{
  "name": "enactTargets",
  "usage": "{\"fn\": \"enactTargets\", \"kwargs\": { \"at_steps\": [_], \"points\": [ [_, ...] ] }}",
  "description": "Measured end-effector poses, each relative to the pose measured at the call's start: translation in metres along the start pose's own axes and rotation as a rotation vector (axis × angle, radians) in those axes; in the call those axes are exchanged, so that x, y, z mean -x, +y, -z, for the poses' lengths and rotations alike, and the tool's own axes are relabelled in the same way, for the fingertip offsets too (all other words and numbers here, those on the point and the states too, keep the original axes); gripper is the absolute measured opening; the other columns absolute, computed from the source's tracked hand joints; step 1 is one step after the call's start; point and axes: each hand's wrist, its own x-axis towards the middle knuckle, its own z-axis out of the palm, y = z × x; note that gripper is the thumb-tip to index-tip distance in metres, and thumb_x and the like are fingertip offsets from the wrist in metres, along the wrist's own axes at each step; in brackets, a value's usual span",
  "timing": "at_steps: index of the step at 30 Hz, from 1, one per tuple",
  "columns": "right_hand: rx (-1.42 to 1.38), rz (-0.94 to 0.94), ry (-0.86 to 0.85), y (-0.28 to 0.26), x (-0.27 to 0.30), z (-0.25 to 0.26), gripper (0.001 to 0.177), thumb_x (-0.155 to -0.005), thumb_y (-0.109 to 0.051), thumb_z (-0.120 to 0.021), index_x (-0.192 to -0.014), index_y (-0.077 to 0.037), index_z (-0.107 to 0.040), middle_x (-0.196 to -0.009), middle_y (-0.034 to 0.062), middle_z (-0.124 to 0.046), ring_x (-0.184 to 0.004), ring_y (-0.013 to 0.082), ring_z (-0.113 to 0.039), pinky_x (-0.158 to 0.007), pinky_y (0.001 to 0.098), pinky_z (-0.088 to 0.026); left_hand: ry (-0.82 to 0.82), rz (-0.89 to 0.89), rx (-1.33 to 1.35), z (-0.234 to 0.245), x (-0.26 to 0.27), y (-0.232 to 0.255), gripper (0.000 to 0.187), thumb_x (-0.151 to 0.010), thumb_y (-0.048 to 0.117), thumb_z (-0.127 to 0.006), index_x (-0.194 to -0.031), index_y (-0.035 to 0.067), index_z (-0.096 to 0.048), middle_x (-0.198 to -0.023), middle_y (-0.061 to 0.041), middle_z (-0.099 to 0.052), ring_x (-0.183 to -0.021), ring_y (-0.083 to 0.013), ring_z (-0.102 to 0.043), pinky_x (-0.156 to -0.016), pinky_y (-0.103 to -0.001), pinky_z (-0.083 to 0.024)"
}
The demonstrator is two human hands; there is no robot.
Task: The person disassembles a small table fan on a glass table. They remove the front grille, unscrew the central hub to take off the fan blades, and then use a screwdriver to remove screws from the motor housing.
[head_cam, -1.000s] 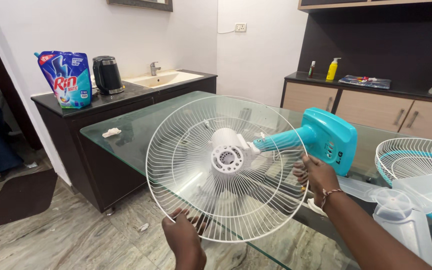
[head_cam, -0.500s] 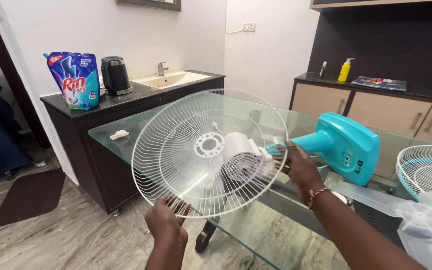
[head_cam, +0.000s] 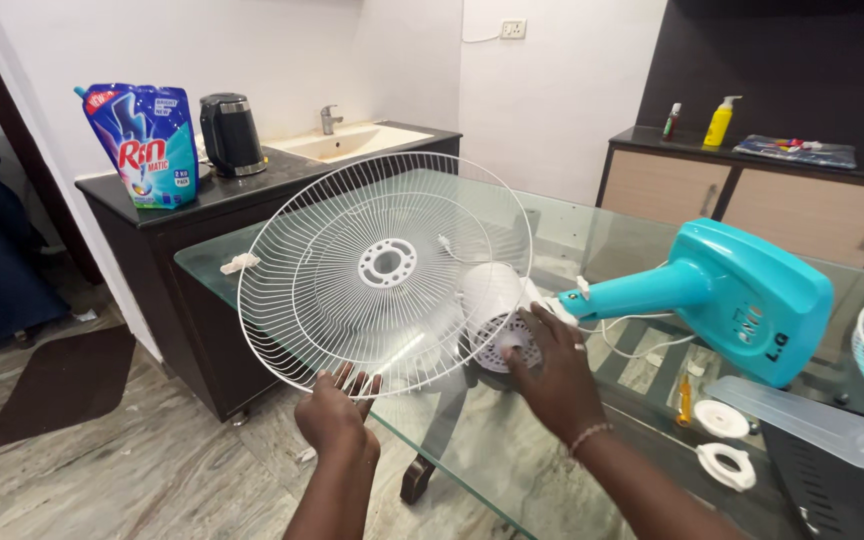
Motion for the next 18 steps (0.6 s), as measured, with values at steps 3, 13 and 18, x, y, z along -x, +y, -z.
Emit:
{"fn": "enactTargets", "kwargs": {
  "at_steps": [3, 13, 18],
  "points": [
    [0.134, 0.075, -0.002, -0.001, 0.011, -0.007, 0.051, -0.093, -0.034, -0.064, -0.139, -0.012, -0.058, -0.157, 0.0169, -0.039, -0.14, 0.0432, -0.039, -0.11, 0.0535, -0.037, 0.004, -0.023, 0.048, -0.004, -0.019, -0.014, 0.038, -0.104, 0.014, -0.042, -0.124, -0.017, -0.046, -0.116, -0.028, -0.065, -0.091, -0.0327, -0.071, -0.071, -0.042, -0.064],
    [0.201, 0.097, -0.001, 0.005, 0.015, -0.017, 0.044, -0.099, -0.03, -0.059, -0.141, -0.016, -0.058, -0.162, 0.0155, -0.036, -0.14, 0.0402, -0.041, -0.11, 0.0513, -0.041, 0.139, -0.08, 0.026, -0.03, -0.063, -0.042, 0.038, -0.097, 0.012, -0.045, -0.121, -0.017, -0.052, -0.115, -0.024, -0.068, -0.087, -0.0298, -0.076, -0.065, -0.037, -0.066],
    [0.234, 0.099, -0.015, 0.006, 0.017, -0.018, 0.046, -0.1, -0.032, -0.058, -0.143, -0.018, -0.057, -0.164, 0.0136, -0.033, -0.141, 0.0394, -0.04, -0.11, 0.0506, -0.041, 0.194, -0.069, -0.096, -0.039, -0.062, -0.037, 0.044, -0.102, 0.017, -0.046, -0.122, -0.022, -0.051, -0.116, -0.029, -0.064, -0.087, -0.0324, -0.078, -0.065, -0.034, -0.064]
  ]
}}
